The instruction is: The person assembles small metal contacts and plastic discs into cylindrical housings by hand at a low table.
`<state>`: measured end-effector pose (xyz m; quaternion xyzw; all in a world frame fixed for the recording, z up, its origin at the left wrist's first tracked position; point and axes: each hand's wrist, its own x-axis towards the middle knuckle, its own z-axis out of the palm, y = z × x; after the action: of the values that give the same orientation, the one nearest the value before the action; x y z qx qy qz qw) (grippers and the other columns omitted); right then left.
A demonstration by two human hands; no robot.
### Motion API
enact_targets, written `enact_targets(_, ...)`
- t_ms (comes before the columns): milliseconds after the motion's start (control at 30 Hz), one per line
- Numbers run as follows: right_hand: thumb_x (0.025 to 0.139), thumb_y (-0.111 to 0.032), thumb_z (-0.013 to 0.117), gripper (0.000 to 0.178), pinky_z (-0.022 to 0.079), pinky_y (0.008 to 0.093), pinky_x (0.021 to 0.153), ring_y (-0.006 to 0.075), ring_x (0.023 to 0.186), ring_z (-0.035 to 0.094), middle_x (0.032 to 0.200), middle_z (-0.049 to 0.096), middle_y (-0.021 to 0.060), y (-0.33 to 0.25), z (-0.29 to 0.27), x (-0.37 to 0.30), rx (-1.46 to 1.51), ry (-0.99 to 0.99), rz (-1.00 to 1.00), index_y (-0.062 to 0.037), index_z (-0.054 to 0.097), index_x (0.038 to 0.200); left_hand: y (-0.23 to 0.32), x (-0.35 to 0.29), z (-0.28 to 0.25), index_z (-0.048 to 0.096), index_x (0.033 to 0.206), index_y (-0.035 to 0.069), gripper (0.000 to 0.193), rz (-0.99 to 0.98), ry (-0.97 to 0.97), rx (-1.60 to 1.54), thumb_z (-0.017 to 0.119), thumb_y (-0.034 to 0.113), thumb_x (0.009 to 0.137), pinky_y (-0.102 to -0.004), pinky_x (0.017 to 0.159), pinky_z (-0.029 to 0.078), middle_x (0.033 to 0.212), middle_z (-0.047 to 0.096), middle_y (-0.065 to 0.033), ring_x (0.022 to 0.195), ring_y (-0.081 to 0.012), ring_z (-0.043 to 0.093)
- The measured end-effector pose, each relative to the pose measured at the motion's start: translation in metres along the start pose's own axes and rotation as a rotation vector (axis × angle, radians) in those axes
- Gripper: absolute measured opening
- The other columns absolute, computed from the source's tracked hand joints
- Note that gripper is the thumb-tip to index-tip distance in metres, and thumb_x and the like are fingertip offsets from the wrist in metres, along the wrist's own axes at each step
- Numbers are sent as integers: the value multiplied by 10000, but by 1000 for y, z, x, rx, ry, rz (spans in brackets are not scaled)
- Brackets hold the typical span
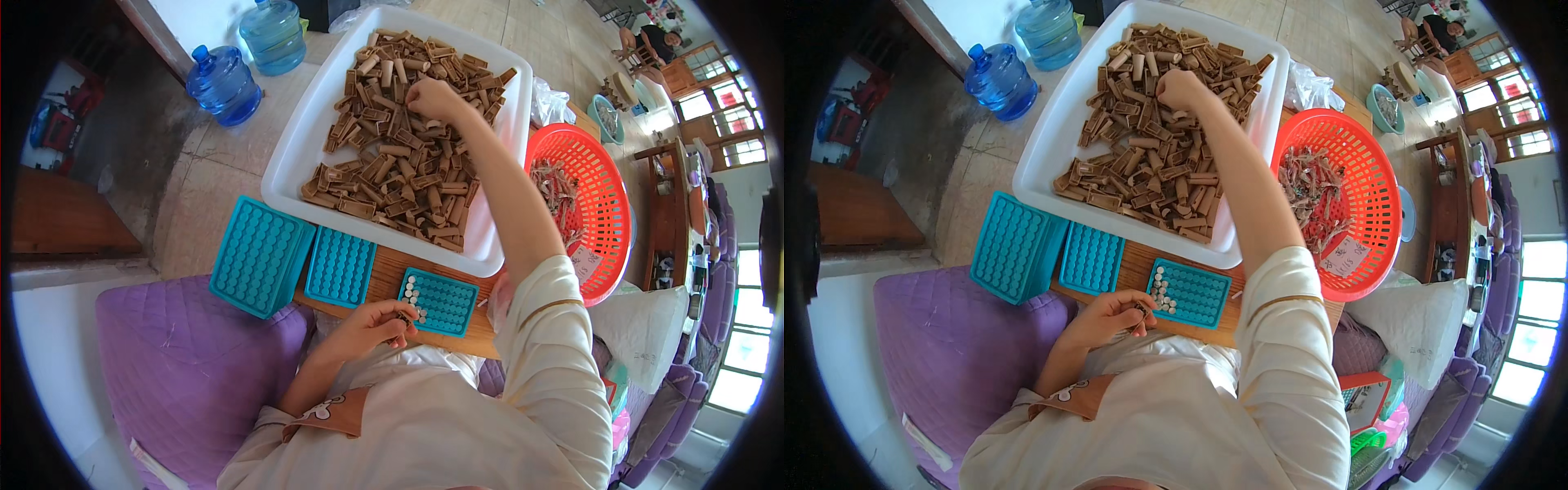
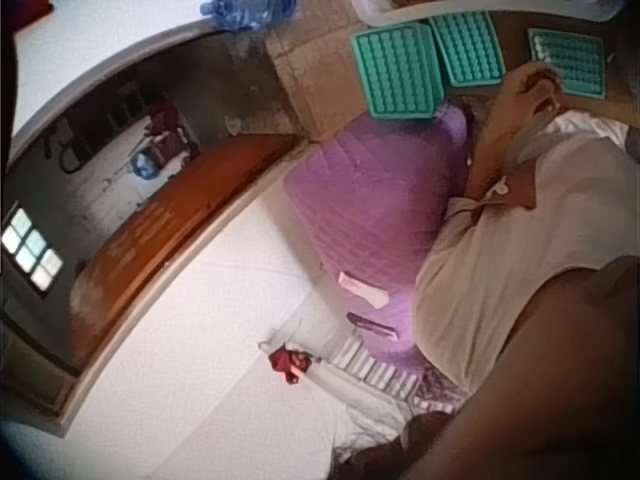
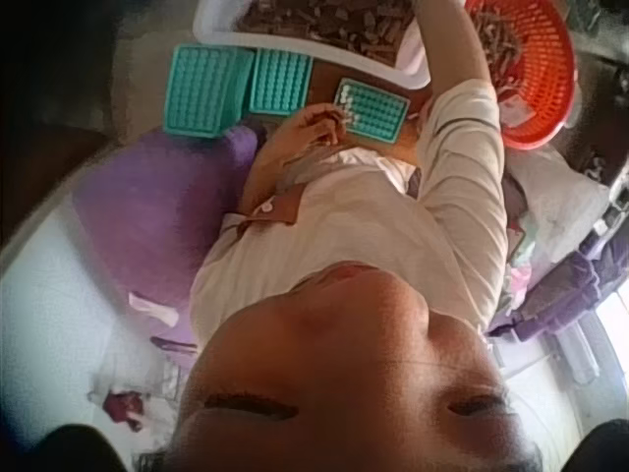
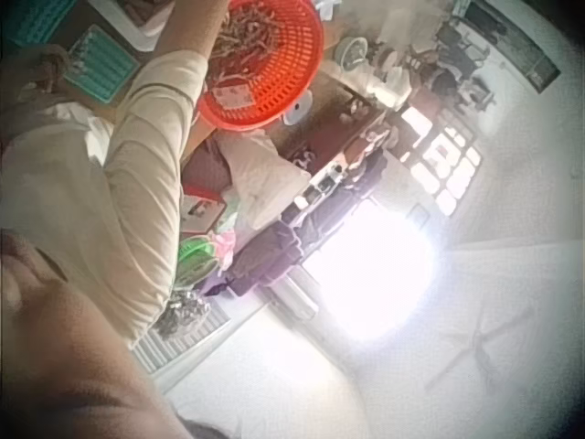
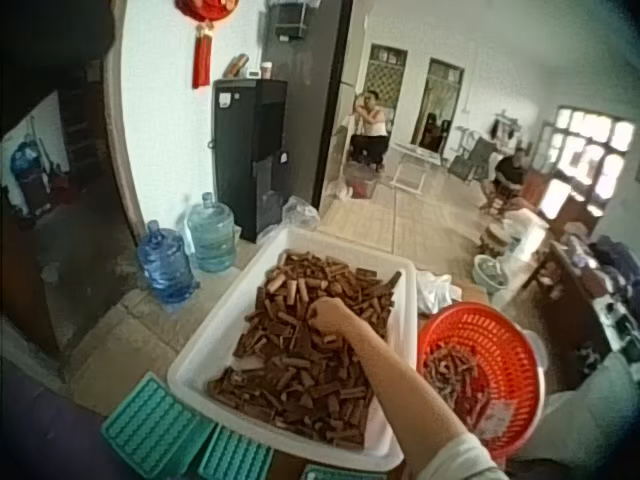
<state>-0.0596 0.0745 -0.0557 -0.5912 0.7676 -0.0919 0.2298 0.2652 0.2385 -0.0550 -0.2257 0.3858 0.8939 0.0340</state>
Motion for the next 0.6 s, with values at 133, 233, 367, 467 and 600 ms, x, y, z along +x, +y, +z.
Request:
enact_targets(133, 697, -140, 571, 212, 484, 307, 661, 139, 665, 572, 777, 611, 77, 24, -30, -8, 359, -182, 30, -77, 622, 893, -5, -2, -3, 510, 1011, 1, 201, -13, 21, 20, 460, 26, 818, -211, 616, 435, 833, 569, -92, 650, -91, 527)
enact_targets(233, 712, -104, 546, 196, 480, 315, 679, 189, 686, 588, 777, 614, 83, 22, -38, -9, 291, 46, 46, -76, 617, 892, -8, -3, -5, 508, 1013, -3, 206, -1, 27, -6, 462, 20, 813, -212, 616, 436, 837, 568, -94, 656, -93, 532)
enact_targets(367, 730, -65, 522, 208, 480, 334, 711, 242, 831, 578, 896, 603, 101, 16, -19, -6, -93, 327, -133, -92, 610, 916, -8, -2, -1, 502, 1017, -4, 223, -12, 41, -24, 478, -9, 796, -214, 630, 441, 850, 565, -96, 682, -100, 536)
enact_targets(467, 729, -32, 497, 247, 447, 349, 805, 285, 934, 532, 994, 558, 111, 13, -1, -3, -509, 321, -200, -68, 584, 958, -3, -2, 5, 493, 1030, -1, 252, 8, -1, -6, 492, -34, 780, -215, 648, 446, 864, 561, -98, 706, -106, 535)
enact_targets(600, 740, -30, 497, 268, 453, 372, 796, 265, 1044, 466, 1128, 483, 83, -16, -2, -1, -585, -91, 51, -58, 562, 999, -5, -6, 2, 485, 1042, 2, 275, 73, -3, 14, 507, -36, 771, -215, 662, 450, 877, 558, -101, 724, -108, 536)
